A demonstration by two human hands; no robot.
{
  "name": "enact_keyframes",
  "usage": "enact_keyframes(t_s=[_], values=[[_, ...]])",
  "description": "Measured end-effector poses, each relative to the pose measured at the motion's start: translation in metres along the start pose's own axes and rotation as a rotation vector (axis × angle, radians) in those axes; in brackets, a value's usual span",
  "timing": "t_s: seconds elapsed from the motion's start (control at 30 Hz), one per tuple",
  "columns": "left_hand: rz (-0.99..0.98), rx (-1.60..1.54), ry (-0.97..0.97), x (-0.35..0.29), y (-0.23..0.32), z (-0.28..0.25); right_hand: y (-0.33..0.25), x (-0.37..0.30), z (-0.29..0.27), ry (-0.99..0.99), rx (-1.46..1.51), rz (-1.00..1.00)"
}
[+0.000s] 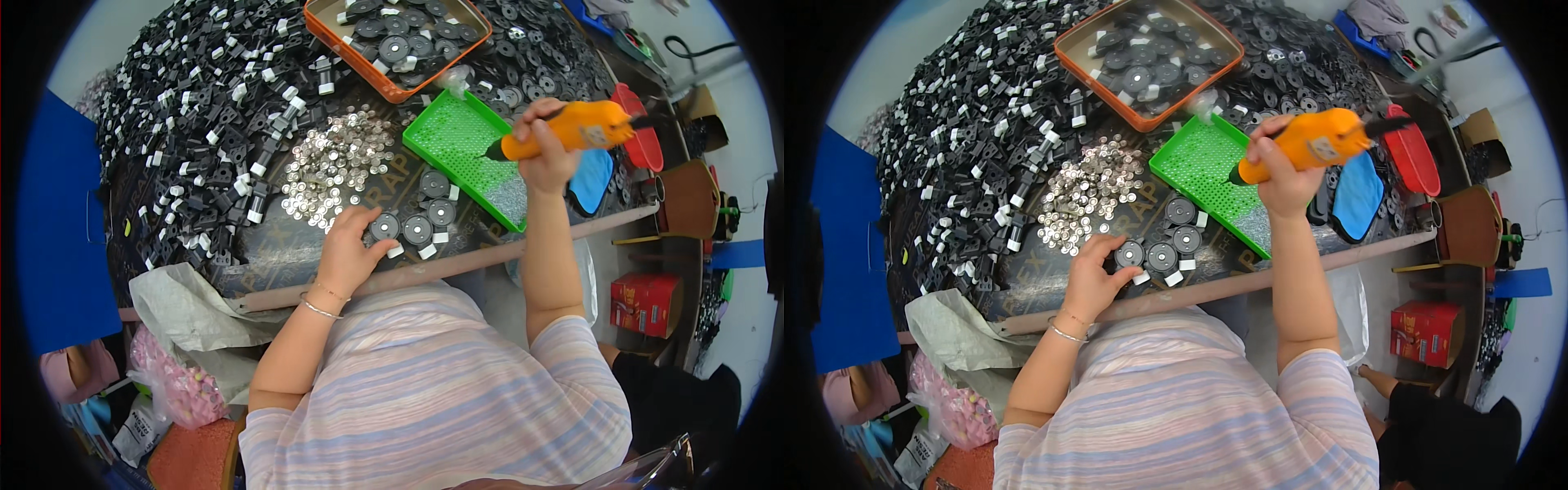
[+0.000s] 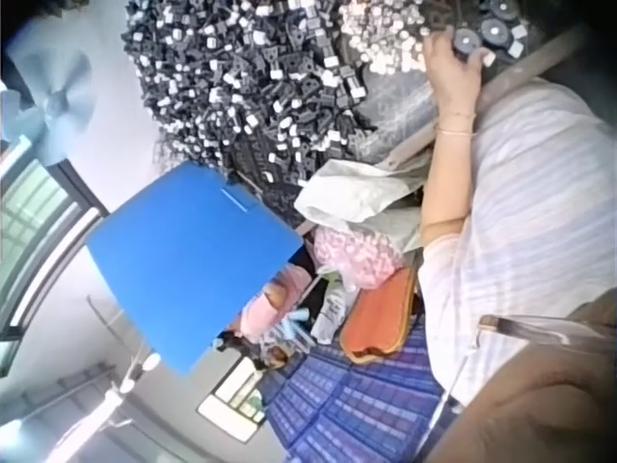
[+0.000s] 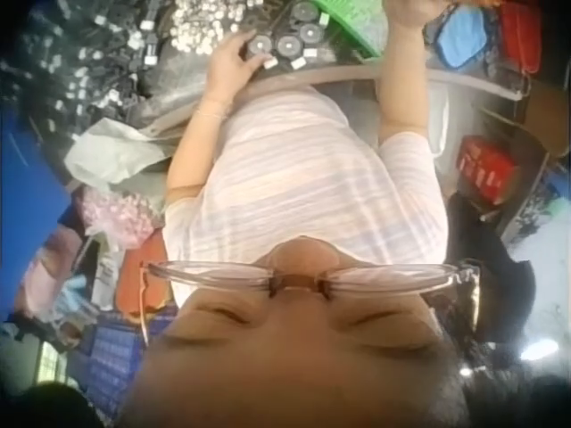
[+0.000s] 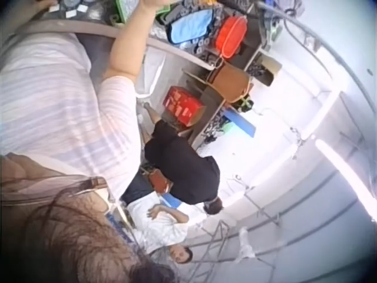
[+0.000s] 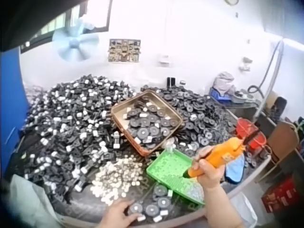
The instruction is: Assembling small plastic components with metal plates using an electric screwdriver.
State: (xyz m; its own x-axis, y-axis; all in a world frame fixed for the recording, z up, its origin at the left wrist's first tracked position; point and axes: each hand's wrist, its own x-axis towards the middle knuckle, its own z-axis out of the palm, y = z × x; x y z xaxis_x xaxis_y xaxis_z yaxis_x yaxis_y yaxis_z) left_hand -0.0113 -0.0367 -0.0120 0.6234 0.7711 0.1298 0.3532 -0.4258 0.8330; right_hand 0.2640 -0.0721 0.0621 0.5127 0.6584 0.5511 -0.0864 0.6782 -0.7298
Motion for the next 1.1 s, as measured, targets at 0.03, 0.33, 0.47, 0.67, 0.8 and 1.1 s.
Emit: enact_keyframes(t_s=[0.03,0.33,0.47,0.67,0.8,1.1], values=[[-0.008,0.004,0.002,0.0,0.0,0.0,-0.007,-0.002,0.01,-0.034,0.073,0.007],[0.054,0.031,0.006,0.0,-0.005,0.002,-0.005,-0.053,0.091,-0.511,-0.012,0.16],[0.065,0.028,0.017,-0.001,-0.006,0.002,0.0,-0.059,0.099,-0.502,0.021,0.336],[0.04,0.043,-0.016,-0.001,-0.005,0.0,0.005,-0.06,0.102,-0.617,-0.01,0.3],[0.078,0.027,0.002,0.0,-0.006,0.0,0.012,-0.062,0.098,-0.582,0.028,0.327],[0.07,0.063,0.01,-0.002,-0.003,0.001,-0.03,-0.023,0.07,-0.53,0.455,0.272]])
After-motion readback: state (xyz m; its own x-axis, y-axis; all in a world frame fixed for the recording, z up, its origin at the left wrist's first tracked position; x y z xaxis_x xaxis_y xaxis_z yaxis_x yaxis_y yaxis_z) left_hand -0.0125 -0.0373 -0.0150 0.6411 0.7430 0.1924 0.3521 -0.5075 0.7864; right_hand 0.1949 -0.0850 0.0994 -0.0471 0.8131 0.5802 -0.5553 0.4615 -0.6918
